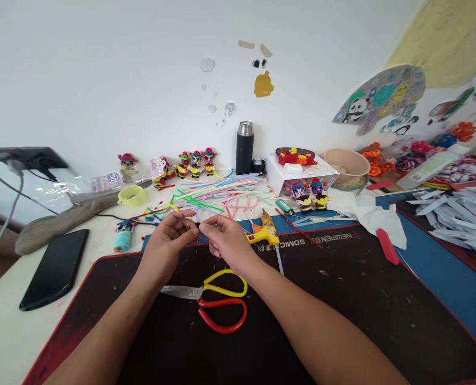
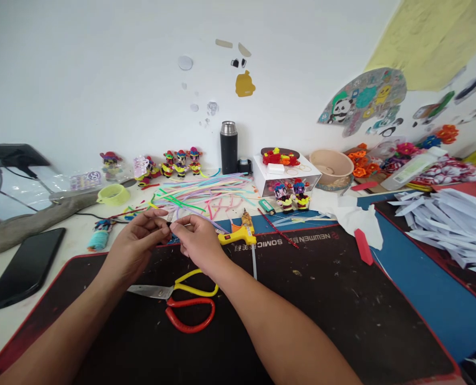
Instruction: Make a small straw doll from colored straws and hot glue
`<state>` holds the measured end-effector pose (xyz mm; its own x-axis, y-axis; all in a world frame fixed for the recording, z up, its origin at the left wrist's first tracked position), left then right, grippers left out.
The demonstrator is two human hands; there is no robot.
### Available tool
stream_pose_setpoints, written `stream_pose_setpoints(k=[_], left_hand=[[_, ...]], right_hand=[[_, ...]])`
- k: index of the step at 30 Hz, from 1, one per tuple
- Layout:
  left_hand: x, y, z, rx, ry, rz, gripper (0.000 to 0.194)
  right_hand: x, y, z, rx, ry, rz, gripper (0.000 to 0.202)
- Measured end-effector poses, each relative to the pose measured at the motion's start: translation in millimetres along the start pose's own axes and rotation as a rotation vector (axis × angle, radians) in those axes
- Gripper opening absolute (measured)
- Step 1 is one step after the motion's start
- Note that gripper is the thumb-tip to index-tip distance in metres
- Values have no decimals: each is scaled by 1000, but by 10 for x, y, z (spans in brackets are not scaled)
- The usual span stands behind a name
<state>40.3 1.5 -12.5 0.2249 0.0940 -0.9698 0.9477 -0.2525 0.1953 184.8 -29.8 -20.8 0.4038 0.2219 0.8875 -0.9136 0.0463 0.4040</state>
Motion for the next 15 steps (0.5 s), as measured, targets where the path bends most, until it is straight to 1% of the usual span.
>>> stream_pose_setpoints(k=[8,15], left_hand=[[-40,-15,1,-17,23,20,40],[-37,-27,-6,-16,21,42,40]], right_hand=[[26,7,19,6,-6,-23,38],[10,-1,18,-4,-11,6,44]])
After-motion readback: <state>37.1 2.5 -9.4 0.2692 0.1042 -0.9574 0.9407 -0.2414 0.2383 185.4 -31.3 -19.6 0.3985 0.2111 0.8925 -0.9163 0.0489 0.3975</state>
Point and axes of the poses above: each hand's wrist, its own z-axis away from the middle knuckle, its own y-axis out of the palm, x = y × z, the point moved 2 cm from there along -z, towards the middle knuckle, and after that the axes turned 6 degrees about y, right-handed, at the moved point
